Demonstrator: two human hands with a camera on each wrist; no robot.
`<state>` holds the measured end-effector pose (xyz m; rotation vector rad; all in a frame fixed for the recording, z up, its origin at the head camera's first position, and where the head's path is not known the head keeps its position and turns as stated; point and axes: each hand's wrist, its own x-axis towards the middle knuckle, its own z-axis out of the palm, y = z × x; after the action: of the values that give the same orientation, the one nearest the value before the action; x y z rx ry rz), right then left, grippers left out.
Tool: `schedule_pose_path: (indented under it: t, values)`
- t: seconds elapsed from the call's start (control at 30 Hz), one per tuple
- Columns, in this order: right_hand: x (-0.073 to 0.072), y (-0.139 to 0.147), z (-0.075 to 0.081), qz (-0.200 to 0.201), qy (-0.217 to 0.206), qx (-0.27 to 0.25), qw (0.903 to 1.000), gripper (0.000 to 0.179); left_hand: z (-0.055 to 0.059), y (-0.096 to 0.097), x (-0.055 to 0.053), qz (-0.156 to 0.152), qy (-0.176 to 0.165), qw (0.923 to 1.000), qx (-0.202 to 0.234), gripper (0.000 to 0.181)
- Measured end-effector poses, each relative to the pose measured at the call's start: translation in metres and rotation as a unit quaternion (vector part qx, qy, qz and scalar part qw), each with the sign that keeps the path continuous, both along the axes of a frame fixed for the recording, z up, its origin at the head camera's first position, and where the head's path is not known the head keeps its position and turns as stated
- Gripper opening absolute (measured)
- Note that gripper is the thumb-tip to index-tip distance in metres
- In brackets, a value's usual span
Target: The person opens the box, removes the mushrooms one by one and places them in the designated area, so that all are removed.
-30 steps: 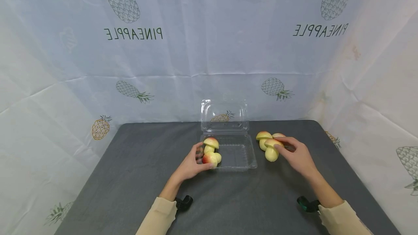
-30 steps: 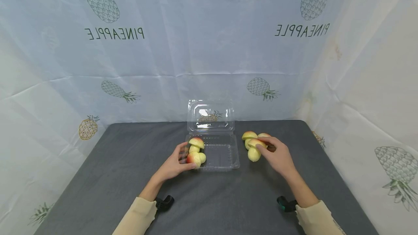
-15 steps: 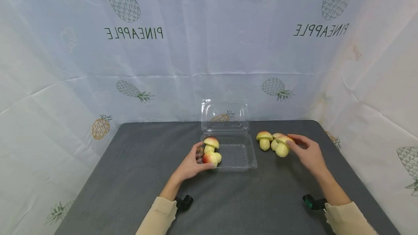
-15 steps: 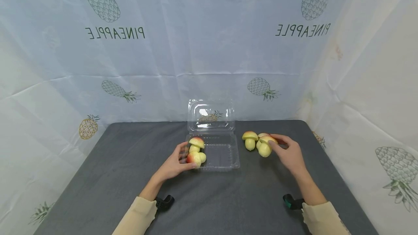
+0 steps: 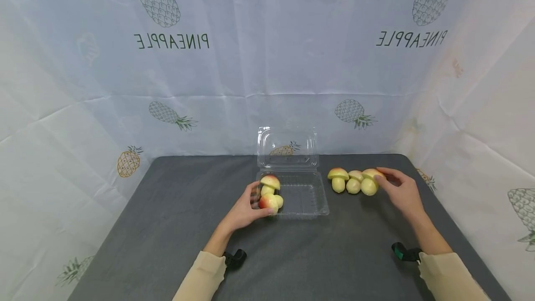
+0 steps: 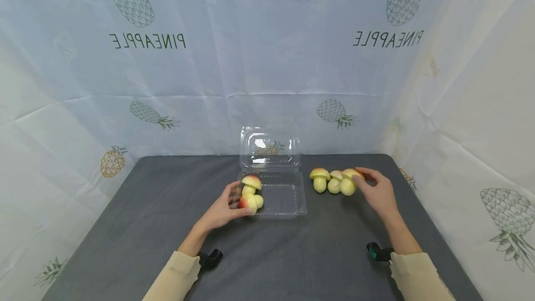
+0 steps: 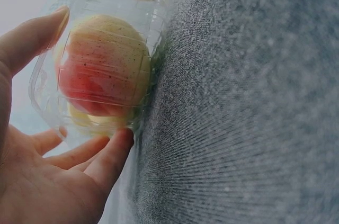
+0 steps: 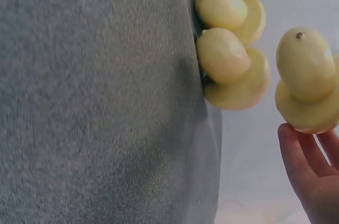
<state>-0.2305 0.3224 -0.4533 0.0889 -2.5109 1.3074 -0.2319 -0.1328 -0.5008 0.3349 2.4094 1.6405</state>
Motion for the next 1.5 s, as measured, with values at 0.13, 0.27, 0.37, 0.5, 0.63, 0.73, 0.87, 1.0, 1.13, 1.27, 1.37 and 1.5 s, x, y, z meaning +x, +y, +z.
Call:
schedule_pose_path:
  t: [0.13,0.27,0.37,0.5,0.63,0.73,0.87,1.0,1.13,1.27,1.37,1.5]
  values:
    - [-0.003,0.004,-0.003,-0.013,-0.002,0.008,0.9999,0.051,0.0,0.0,0.0,-0.001,0.0,1.0,0.001,0.099]
    - [-0.005,0.008,-0.007,-0.019,-0.007,0.011,0.9997,0.053,-0.001,-0.001,0.0,-0.002,0.001,1.0,0.0,0.099]
    - [-0.006,0.011,-0.01,-0.022,-0.011,0.014,0.9996,0.053,-0.001,-0.001,0.0,-0.004,0.001,1.0,0.002,0.099]
    - [-0.008,0.016,-0.013,-0.027,-0.017,0.022,0.9992,0.054,-0.001,-0.001,0.0,-0.007,0.001,1.0,0.005,0.099]
    - [-0.011,0.019,-0.017,-0.028,-0.027,0.027,0.9989,0.055,-0.001,-0.001,0.0,-0.007,0.0,0.9999,0.008,0.099]
    - [-0.012,0.022,-0.02,-0.028,-0.037,0.031,0.9984,0.056,-0.001,-0.001,0.0,-0.006,0.0,0.9999,0.009,0.1]
    - [-0.014,0.024,-0.023,-0.027,-0.052,0.036,0.9977,0.058,-0.002,-0.001,0.0,-0.003,0.002,1.0,0.004,0.099]
    - [-0.017,0.026,-0.026,-0.023,-0.062,0.041,0.997,0.059,-0.004,-0.001,0.0,0.0,0.004,1.0,0.002,0.098]
    - [-0.019,0.029,-0.029,-0.018,-0.079,0.051,0.9955,0.061,-0.004,-0.001,-0.001,-0.001,0.004,1.0,0.004,0.098]
    - [-0.02,0.03,-0.032,-0.012,-0.09,0.055,0.9943,0.062,-0.005,-0.001,-0.001,-0.002,0.005,1.0,0.005,0.098]
    - [-0.021,0.031,-0.033,-0.01,-0.088,0.061,0.9941,0.062,-0.006,-0.001,-0.001,-0.003,0.006,1.0,0.005,0.099]
    - [-0.023,0.032,-0.035,-0.011,-0.085,0.069,0.994,0.062,-0.006,-0.002,-0.001,-0.005,0.007,0.9999,0.006,0.099]
